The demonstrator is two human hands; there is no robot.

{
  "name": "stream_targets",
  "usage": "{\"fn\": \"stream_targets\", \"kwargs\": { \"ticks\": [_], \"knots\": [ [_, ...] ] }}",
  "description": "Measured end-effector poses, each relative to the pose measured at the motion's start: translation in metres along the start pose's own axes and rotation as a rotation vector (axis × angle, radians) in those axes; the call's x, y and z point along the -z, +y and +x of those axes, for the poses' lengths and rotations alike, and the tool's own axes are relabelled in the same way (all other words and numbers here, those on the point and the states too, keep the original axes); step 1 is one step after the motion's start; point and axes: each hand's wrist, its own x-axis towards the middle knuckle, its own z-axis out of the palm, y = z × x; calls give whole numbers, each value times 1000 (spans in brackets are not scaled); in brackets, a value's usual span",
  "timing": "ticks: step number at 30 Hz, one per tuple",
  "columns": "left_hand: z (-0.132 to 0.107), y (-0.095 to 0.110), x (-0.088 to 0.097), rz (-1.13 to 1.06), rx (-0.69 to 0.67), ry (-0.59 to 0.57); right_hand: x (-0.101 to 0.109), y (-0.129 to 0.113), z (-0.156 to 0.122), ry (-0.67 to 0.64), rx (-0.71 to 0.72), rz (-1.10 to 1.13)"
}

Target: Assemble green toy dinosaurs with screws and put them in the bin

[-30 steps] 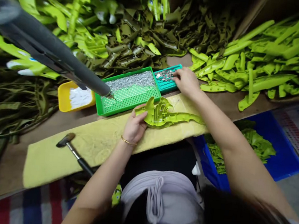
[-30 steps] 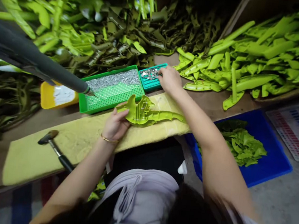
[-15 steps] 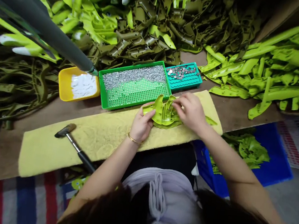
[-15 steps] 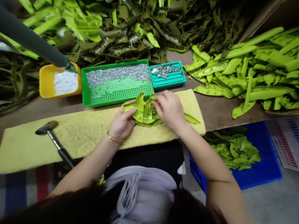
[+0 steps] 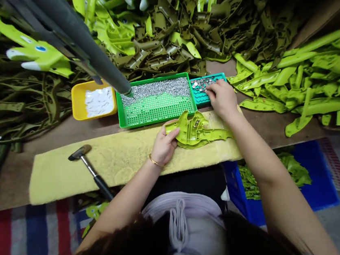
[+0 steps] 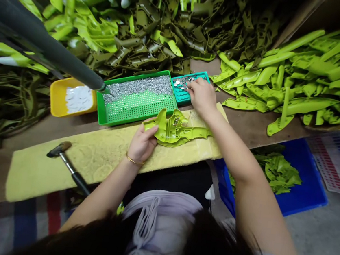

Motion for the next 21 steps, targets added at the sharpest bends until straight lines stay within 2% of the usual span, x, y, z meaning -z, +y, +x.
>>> {"fn": "stream_targets", "kwargs": {
  "ticks": [2,7,11,14,17,21],
  "knots": [
    [0,0,-1,1,4,1,4,-9,-16,32,36,50],
    [0,1,0,18,13,-5,3,-36,-84,108,159,166],
    [1,0,1,35,5,-9,-10,-43,-113,197,229,8],
    [1,0,1,14,6,1,-10,-43,-120,133,235,-116],
    [0,0,-1,-10,4,-9,1,-38,-125,87,130,-83],
    [-3,4,-5,8,16,-19,15,-30,-132,-106,-138,235]
  ]
}}
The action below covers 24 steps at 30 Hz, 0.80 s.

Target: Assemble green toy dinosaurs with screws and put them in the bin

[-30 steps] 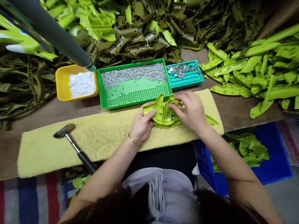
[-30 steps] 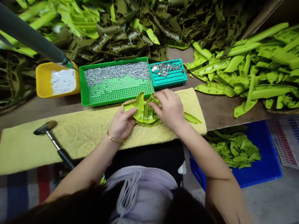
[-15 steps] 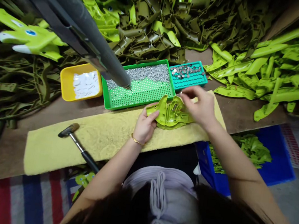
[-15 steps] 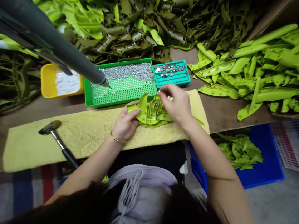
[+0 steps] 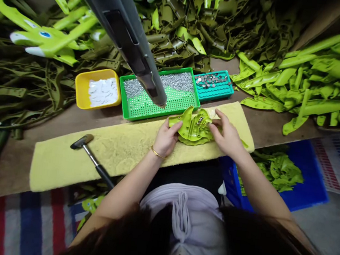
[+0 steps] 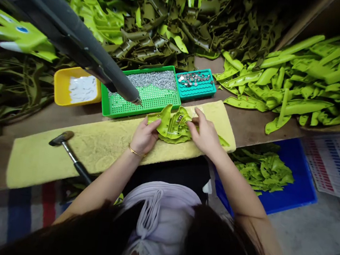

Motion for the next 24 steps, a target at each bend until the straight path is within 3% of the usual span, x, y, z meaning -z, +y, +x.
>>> {"fn": "stream_targets", "kwargs": {
  "ticks": [3,7,13,16,20,24],
  "knots": [
    [-9,6,-2,67,-53,-66,1,0,-10,-51,-63,253],
    [-28,7,-3,142,-178,-104,-6,-5,-33,144,-85,426],
    [-52,8,-18,211,-309,-133,-5,-20,-69,524,49,255],
    [-55,14,-26,271,-299,-214,7,-26,-83,613,79,123],
    [-38,24,-35,457,-357,-312,24,-26,-97,612,48,53],
    [3,38,-58,682,-402,-364,22,-13,-97,407,105,39]
  ]
}}
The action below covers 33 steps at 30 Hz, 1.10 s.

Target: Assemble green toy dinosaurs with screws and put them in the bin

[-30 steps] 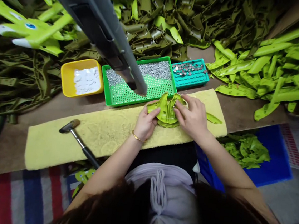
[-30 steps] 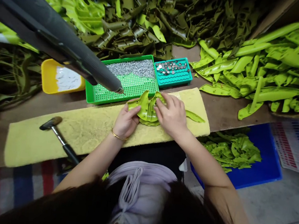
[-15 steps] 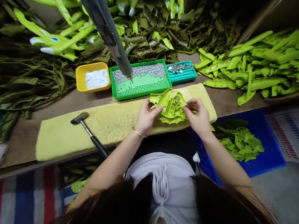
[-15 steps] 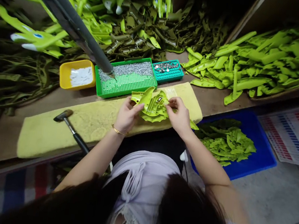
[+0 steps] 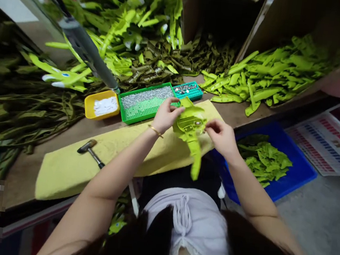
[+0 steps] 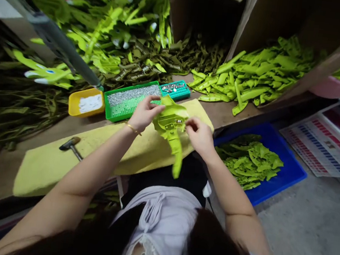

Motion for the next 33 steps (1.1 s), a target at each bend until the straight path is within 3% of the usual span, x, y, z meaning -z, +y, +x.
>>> {"fn": "stream_targets", "kwargs": {
  "ticks": [2,4,6,10,13,15,18,20,21,23,25,28,31,33],
  "knots": [
    [20,6,-2,99,-18,-45,-11,9,2,-134,66,-23],
    [21,8,-3,157,-50,-50,-24,16,3,-221,124,-94],
    [-2,4,-1,200,-81,-3,-35,19,5,-266,179,-196],
    [-82,-17,2,294,-103,71,-41,13,8,-318,314,-375],
    [-109,-28,15,350,-142,73,-37,5,15,-353,431,-441],
    [-105,-27,42,384,-169,94,-36,3,20,-370,511,-537],
    [-87,-16,115,525,-126,280,-39,6,26,-376,612,-674],
    [-74,-10,175,775,53,671,-43,11,30,-369,626,-581],
    [-69,-8,204,823,116,804,-46,13,31,-352,613,-496],
    [-61,-9,255,859,220,912,-52,15,35,-295,563,-328],
    [-68,-13,290,856,321,911,-59,15,37,-243,492,-178],
    [-117,-14,314,878,409,888,-69,11,36,-229,323,27],
    [-183,-9,319,1053,535,872,-79,7,33,-199,113,145],
    [-208,-6,319,1123,590,872,-84,6,32,-164,-3,187]
  ]
}}
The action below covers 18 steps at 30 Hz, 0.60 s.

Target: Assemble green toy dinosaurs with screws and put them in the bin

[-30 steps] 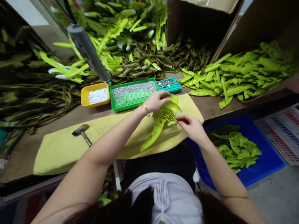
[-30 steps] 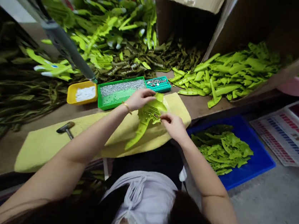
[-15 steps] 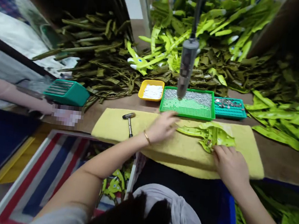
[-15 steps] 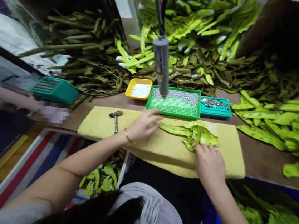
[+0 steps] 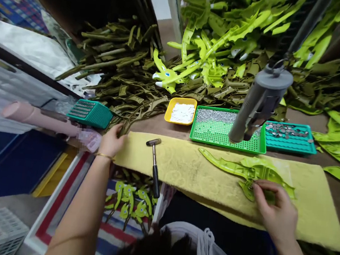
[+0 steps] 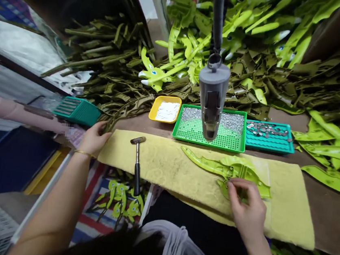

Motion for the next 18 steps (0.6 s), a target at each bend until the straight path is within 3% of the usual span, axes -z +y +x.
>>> {"fn": "stream_targets", "kwargs": {
  "ticks": [3,8,11,13,15,18],
  "knots": [
    [5,9,-10,84,-64,10,-4,1,2,47,-65,25],
    [33,61,-48,173,-213,-125,-5,0,7,20,76,31],
    [43,73,-42,230,-251,-219,-7,2,10,60,59,21],
    [54,70,-30,285,-253,-275,-8,3,13,75,79,38],
    [64,64,-21,410,-143,-329,-8,5,16,75,107,64],
    [63,55,-22,513,-181,-470,-7,6,17,94,90,110]
  ]
}}
